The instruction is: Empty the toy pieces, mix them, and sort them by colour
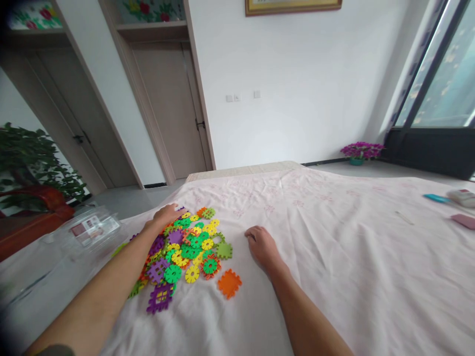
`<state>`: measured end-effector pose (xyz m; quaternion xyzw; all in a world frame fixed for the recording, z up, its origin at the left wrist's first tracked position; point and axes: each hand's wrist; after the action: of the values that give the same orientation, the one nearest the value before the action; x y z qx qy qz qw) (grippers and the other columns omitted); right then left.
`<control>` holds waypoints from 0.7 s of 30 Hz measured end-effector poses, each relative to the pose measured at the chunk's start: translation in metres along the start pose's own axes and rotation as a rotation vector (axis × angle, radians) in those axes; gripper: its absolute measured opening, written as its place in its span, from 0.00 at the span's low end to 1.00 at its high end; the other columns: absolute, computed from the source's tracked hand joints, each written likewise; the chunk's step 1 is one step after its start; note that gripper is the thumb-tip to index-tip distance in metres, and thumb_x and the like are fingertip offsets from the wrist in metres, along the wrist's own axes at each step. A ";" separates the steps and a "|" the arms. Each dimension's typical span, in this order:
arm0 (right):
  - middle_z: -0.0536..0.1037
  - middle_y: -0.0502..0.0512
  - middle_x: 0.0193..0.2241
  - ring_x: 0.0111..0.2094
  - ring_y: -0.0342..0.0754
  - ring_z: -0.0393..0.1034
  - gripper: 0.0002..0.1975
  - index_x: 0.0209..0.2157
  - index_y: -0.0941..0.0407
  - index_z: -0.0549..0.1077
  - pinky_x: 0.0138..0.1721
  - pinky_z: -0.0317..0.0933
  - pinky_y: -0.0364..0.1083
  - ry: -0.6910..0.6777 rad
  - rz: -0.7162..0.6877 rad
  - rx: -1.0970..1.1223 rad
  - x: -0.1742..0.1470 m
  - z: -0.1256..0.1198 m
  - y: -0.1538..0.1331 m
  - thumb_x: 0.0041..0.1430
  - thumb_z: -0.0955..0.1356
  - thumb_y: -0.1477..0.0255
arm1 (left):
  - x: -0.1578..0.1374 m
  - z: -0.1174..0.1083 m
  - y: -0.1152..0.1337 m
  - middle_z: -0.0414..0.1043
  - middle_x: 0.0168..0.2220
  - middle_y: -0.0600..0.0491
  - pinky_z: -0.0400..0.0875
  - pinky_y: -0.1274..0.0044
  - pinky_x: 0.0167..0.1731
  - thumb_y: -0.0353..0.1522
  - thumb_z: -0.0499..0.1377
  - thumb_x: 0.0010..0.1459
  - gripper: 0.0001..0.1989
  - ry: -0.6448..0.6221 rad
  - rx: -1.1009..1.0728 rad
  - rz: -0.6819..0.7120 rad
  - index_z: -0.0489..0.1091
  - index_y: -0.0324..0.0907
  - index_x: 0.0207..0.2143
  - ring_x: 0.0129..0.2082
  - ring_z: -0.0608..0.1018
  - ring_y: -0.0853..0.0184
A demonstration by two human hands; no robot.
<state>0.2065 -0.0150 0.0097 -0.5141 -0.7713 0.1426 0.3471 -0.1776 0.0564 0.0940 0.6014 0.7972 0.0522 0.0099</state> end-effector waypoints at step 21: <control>0.79 0.55 0.39 0.43 0.48 0.71 0.13 0.35 0.55 0.78 0.49 0.60 0.44 0.012 -0.003 -0.009 0.003 -0.001 -0.002 0.55 0.63 0.78 | 0.022 0.047 -0.003 0.63 0.58 0.40 0.64 0.59 0.50 0.60 0.56 0.44 0.44 -0.151 0.059 0.146 0.60 0.53 0.60 0.58 0.66 0.43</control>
<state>0.2050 -0.0138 0.0128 -0.5154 -0.7706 0.1354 0.3496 -0.1830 0.0804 0.0478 0.6602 0.7494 -0.0165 0.0484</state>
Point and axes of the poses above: each hand's wrist, its own x-axis towards the middle knuckle, its own z-axis out of the palm, y = z × x
